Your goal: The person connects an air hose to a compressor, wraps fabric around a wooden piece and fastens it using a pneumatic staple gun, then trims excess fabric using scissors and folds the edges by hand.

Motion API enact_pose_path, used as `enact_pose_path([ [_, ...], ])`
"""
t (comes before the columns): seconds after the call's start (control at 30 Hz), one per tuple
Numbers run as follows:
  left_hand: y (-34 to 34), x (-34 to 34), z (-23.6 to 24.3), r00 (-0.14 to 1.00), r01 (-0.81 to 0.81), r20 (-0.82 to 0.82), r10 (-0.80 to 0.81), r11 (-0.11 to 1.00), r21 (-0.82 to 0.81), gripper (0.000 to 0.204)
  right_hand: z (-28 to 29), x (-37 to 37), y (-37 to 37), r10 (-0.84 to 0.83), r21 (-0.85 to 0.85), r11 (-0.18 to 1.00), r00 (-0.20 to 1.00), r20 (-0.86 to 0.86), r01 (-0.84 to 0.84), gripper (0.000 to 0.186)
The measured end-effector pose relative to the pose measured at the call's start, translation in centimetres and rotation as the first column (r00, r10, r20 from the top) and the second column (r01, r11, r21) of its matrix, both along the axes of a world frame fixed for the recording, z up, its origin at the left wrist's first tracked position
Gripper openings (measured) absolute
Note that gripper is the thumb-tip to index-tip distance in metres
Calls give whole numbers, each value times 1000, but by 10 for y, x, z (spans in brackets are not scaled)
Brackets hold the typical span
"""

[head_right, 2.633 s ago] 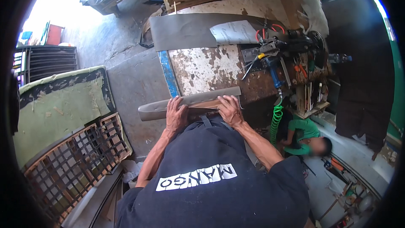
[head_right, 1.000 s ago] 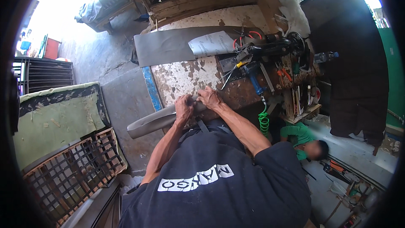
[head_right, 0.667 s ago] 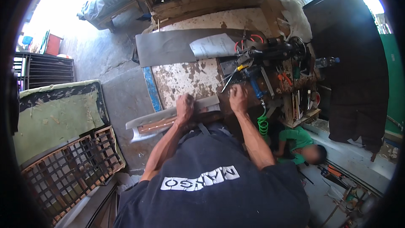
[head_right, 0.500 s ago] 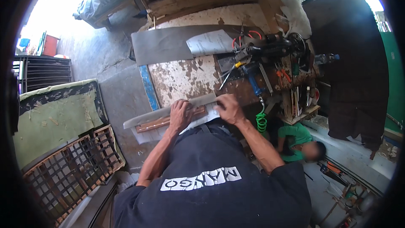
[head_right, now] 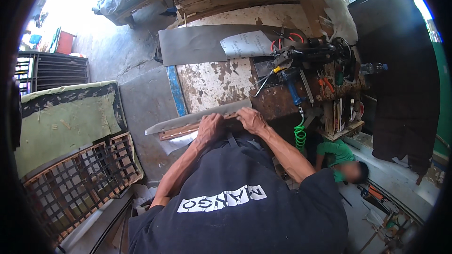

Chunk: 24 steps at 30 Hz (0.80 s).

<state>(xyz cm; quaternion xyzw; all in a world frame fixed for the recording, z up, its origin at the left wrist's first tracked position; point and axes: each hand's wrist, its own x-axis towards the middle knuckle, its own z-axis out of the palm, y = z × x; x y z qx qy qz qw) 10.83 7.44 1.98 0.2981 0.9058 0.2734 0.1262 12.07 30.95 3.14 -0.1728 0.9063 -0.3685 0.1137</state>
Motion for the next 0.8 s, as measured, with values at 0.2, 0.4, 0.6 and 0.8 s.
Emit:
enact_pose_path([
  [0.2, 14, -38, -18, 985, -168, 34, 170, 984, -62, 24, -4, -31, -12, -83, 171, 975, 947, -310, 142, 16],
  [0.4, 15, -42, -18, 964, -212, 157, 216, 976, -41, 25, -11, -58, -13, -36, 89, 995, 986, -164, 51, 22],
  [0.6, 28, -33, -15, 896, -311, -304, 324, 946, 92, 23, -26, -69, -10, 113, 146, 988, 901, -419, -55, 21],
  [0.8, 30, -45, -27, 892, -447, 116, 438, 892, 71, 19, -38, -87, -15, 53, 53, 997, 992, -111, -47, 15],
])
